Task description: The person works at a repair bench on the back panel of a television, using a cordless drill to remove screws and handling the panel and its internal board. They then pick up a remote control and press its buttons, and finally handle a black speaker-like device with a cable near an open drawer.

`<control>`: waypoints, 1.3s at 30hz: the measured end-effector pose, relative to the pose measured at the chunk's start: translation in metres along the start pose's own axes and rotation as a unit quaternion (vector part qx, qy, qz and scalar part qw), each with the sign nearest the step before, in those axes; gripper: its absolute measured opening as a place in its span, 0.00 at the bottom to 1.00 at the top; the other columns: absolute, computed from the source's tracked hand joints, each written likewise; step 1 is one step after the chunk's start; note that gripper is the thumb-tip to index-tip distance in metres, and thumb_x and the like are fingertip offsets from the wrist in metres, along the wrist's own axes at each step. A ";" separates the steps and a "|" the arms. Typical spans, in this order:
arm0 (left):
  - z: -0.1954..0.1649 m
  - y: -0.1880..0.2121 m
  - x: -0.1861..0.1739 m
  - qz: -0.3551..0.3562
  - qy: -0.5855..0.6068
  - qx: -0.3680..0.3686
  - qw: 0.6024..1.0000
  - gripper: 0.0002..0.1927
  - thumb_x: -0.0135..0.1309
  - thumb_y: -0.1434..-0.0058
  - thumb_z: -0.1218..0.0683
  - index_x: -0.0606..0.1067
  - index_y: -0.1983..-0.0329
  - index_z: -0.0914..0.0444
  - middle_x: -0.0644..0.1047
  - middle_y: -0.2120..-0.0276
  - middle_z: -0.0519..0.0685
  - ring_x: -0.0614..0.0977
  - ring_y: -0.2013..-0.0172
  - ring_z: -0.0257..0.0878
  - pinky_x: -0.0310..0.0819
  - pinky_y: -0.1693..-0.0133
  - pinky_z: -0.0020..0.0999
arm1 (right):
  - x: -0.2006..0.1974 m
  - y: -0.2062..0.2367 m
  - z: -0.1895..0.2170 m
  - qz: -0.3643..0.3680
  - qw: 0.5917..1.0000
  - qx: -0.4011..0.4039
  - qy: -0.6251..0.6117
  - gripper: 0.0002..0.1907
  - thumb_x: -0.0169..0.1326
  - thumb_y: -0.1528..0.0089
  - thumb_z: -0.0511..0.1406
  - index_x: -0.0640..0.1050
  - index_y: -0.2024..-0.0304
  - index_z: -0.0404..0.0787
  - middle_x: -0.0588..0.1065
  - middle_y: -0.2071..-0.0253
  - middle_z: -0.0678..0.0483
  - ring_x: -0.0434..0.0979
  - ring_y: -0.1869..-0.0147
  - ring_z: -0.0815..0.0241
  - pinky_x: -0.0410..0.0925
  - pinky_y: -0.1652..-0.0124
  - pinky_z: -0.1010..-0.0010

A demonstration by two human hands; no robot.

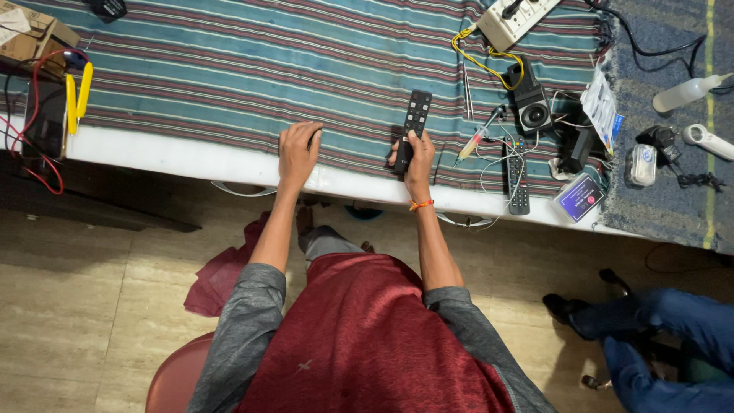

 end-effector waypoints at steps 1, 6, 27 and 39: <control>0.000 0.000 0.000 -0.001 -0.001 0.003 1.000 0.10 0.54 0.27 0.55 0.80 0.46 0.61 0.81 0.51 0.49 0.78 0.45 0.45 0.66 0.46 0.43 | 0.000 0.000 0.000 0.002 1.000 -0.003 0.002 0.11 0.46 0.28 0.39 0.74 0.55 0.36 0.77 0.72 0.50 0.77 0.77 0.62 0.71 0.77 0.72; -0.004 -0.002 -0.003 0.000 -0.003 0.000 1.000 0.10 0.54 0.27 0.55 0.80 0.46 0.61 0.81 0.51 0.49 0.78 0.45 0.45 0.66 0.46 0.43 | 0.000 -0.001 0.001 0.006 1.000 -0.007 -0.003 0.11 0.47 0.28 0.39 0.73 0.56 0.37 0.76 0.73 0.50 0.77 0.77 0.62 0.71 0.77 0.71; -0.010 -0.002 -0.008 -0.003 0.010 -0.001 1.000 0.11 0.53 0.28 0.56 0.80 0.46 0.61 0.81 0.50 0.51 0.77 0.45 0.47 0.66 0.45 0.44 | 0.003 0.000 0.001 0.017 1.000 -0.008 0.002 0.11 0.48 0.28 0.39 0.72 0.55 0.36 0.76 0.70 0.50 0.78 0.76 0.62 0.72 0.76 0.70; -0.012 -0.003 -0.008 -0.009 0.011 0.005 1.000 0.11 0.54 0.30 0.57 0.79 0.47 0.62 0.81 0.52 0.50 0.78 0.45 0.47 0.66 0.45 0.44 | 0.007 0.004 0.003 -0.001 0.997 -0.029 0.065 0.13 0.49 0.28 0.40 0.72 0.52 0.36 0.76 0.66 0.51 0.79 0.73 0.64 0.73 0.73 0.71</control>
Point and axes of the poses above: each hand's wrist, its own y-axis away from the middle knuckle, its own x-axis out of the palm, z = x × y, the point moved 1 cm from there along -y, towards the middle knuckle
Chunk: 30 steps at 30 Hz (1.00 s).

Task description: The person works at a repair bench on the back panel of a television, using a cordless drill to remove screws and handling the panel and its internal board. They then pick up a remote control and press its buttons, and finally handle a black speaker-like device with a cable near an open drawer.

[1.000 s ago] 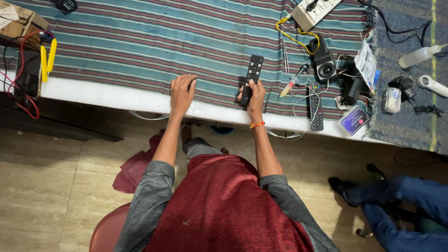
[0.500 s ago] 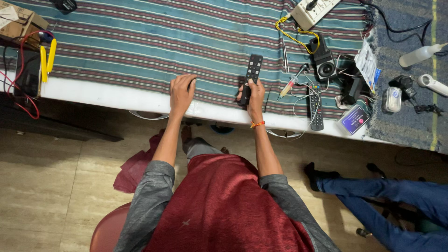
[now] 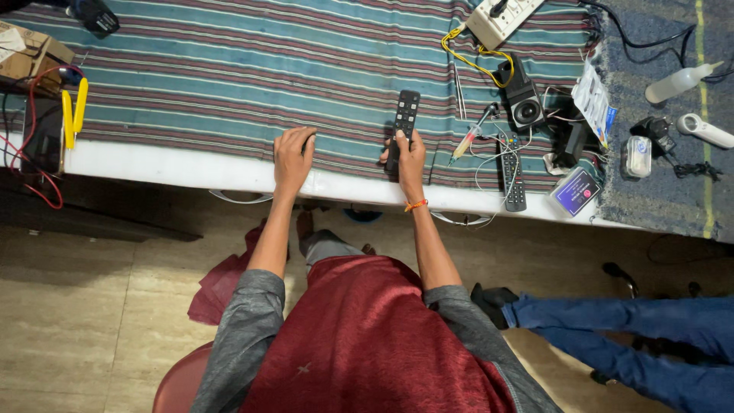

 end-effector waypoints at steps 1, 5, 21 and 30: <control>0.000 0.000 0.000 0.000 0.000 0.002 1.000 0.11 0.54 0.30 0.58 0.79 0.47 0.62 0.81 0.52 0.50 0.78 0.45 0.47 0.66 0.45 0.44 | 0.000 0.000 0.000 0.001 1.000 -0.002 0.000 0.13 0.49 0.28 0.41 0.72 0.51 0.36 0.76 0.66 0.51 0.79 0.72 0.64 0.74 0.73 0.71; 0.001 0.000 0.000 0.004 -0.001 -0.001 1.000 0.10 0.54 0.30 0.58 0.80 0.48 0.62 0.81 0.52 0.50 0.78 0.45 0.46 0.66 0.45 0.44 | 0.005 0.001 0.001 -0.016 1.000 -0.003 0.009 0.16 0.49 0.29 0.40 0.68 0.42 0.39 0.76 0.67 0.52 0.79 0.72 0.65 0.75 0.72 0.72; 0.000 -0.002 -0.002 0.007 -0.009 0.005 1.000 0.11 0.54 0.30 0.57 0.79 0.46 0.62 0.81 0.51 0.51 0.78 0.46 0.47 0.66 0.47 0.44 | 0.013 0.010 0.006 -0.180 0.886 -0.223 0.366 0.24 0.52 0.29 0.37 0.66 0.33 0.35 0.73 0.43 0.39 0.75 0.43 0.43 0.68 0.45 0.55; -0.006 -0.005 -0.005 0.002 -0.006 -0.002 1.000 0.11 0.55 0.31 0.57 0.80 0.47 0.62 0.81 0.52 0.51 0.78 0.46 0.46 0.67 0.46 0.43 | 0.019 0.010 0.007 -0.136 0.859 -0.193 0.455 0.24 0.54 0.32 0.34 0.71 0.34 0.35 0.73 0.47 0.42 0.71 0.43 0.41 0.65 0.44 0.53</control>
Point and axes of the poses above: each hand's wrist, its own y-axis away from the middle knuckle, its own x-axis out of the palm, z = x × y, the point moved 1 cm from there along -y, towards the middle knuckle
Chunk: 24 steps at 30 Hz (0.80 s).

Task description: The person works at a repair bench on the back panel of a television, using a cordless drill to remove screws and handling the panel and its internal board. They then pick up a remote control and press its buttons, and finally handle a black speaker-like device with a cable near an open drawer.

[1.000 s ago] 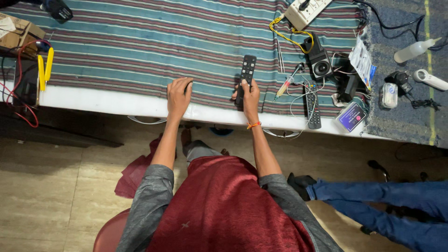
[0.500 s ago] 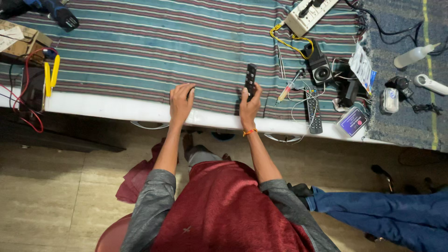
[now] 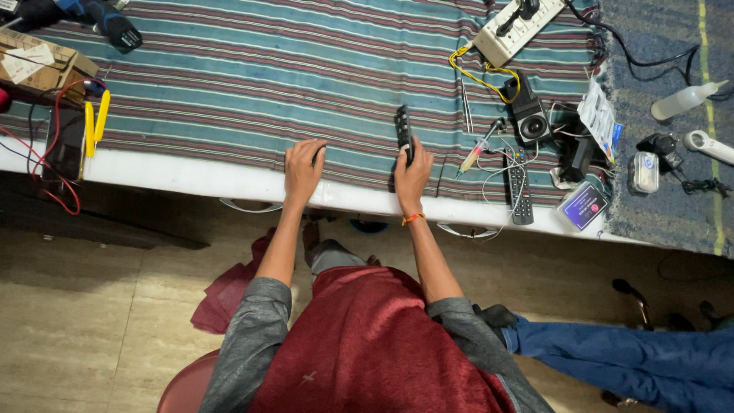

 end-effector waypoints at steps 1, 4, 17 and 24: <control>0.000 0.000 0.000 -0.001 -0.001 0.002 1.000 0.11 0.55 0.31 0.57 0.80 0.47 0.62 0.81 0.52 0.51 0.78 0.46 0.46 0.67 0.46 0.43 | 0.001 0.000 0.000 -0.001 1.000 -0.012 0.013 0.23 0.54 0.32 0.34 0.72 0.35 0.35 0.74 0.46 0.43 0.70 0.42 0.41 0.64 0.42 0.53; 0.002 0.001 0.002 -0.001 0.003 0.004 1.000 0.10 0.55 0.31 0.57 0.80 0.47 0.61 0.81 0.52 0.50 0.79 0.46 0.46 0.67 0.46 0.43 | 0.000 0.000 0.003 -0.023 0.998 -0.045 0.042 0.22 0.55 0.34 0.33 0.73 0.38 0.34 0.72 0.44 0.42 0.68 0.40 0.41 0.63 0.41 0.52; 0.023 0.015 0.011 0.045 -0.010 -0.013 0.999 0.10 0.53 0.26 0.56 0.80 0.46 0.62 0.80 0.48 0.53 0.77 0.43 0.48 0.61 0.40 0.47 | -0.130 -0.010 -0.090 -0.207 0.973 0.005 0.103 0.13 0.55 0.33 0.31 0.77 0.45 0.38 0.76 0.50 0.45 0.72 0.43 0.44 0.65 0.41 0.55; 0.026 0.017 0.012 0.043 0.001 0.010 0.999 0.10 0.52 0.25 0.56 0.80 0.45 0.62 0.81 0.48 0.52 0.77 0.43 0.49 0.63 0.41 0.46 | -0.220 -0.021 -0.174 -0.227 0.943 0.201 0.136 0.15 0.57 0.35 0.35 0.78 0.46 0.38 0.78 0.53 0.47 0.77 0.48 0.47 0.68 0.45 0.57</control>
Point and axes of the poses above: each hand's wrist, its own y-axis away from the middle knuckle, its own x-axis out of the palm, z = x × y, the point moved 1 cm from there along -y, towards the middle knuckle
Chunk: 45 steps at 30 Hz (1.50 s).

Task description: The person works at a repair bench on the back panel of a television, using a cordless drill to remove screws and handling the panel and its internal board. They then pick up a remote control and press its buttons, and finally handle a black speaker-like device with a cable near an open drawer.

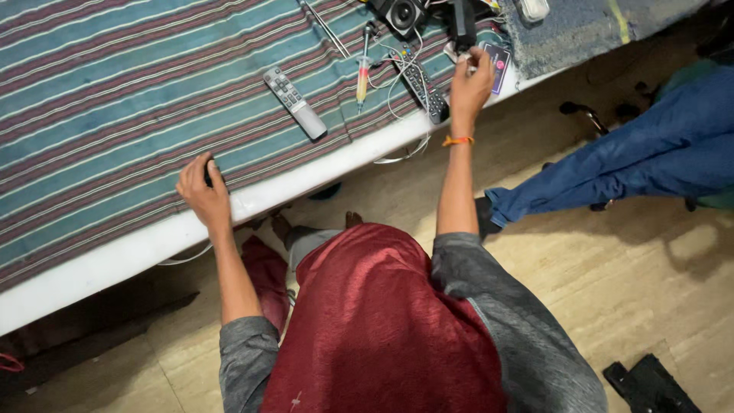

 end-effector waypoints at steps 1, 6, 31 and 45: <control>0.000 0.000 0.000 -0.002 0.001 -0.002 1.000 0.10 0.52 0.25 0.56 0.80 0.46 0.63 0.81 0.48 0.53 0.77 0.44 0.49 0.63 0.41 0.46 | -0.001 0.001 -0.003 0.057 0.997 0.035 -0.025 0.15 0.57 0.34 0.37 0.78 0.45 0.39 0.79 0.54 0.48 0.79 0.49 0.48 0.70 0.46 0.58; -0.003 -0.001 0.000 0.003 -0.007 -0.006 1.000 0.10 0.52 0.26 0.56 0.80 0.46 0.63 0.80 0.48 0.53 0.77 0.44 0.49 0.63 0.42 0.46 | 0.012 0.025 0.008 0.190 0.971 -0.136 0.041 0.31 0.67 0.43 0.39 0.73 0.41 0.33 0.75 0.50 0.41 0.76 0.49 0.40 0.71 0.50 0.53; -0.004 0.002 -0.002 -0.013 -0.003 -0.006 1.000 0.09 0.54 0.27 0.57 0.80 0.47 0.62 0.81 0.51 0.52 0.78 0.45 0.48 0.65 0.44 0.45 | -0.012 0.064 0.052 0.217 0.964 -0.066 -0.138 0.41 0.55 0.31 0.37 0.47 0.24 0.39 0.70 0.33 0.38 0.76 0.41 0.44 0.69 0.41 0.63; -0.005 -0.001 -0.003 -0.028 0.002 -0.012 1.000 0.09 0.55 0.29 0.59 0.80 0.47 0.62 0.80 0.50 0.51 0.78 0.45 0.48 0.65 0.43 0.45 | 0.014 -0.044 0.084 0.492 0.830 -0.189 0.182 0.40 0.69 0.43 0.46 0.69 0.36 0.36 0.78 0.61 0.38 0.81 0.60 0.44 0.73 0.61 0.56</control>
Point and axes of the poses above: each hand's wrist, its own y-axis away from the middle knuckle, its own x-axis out of the palm, z = x × y, the point moved 1 cm from there along -y, towards the middle knuckle
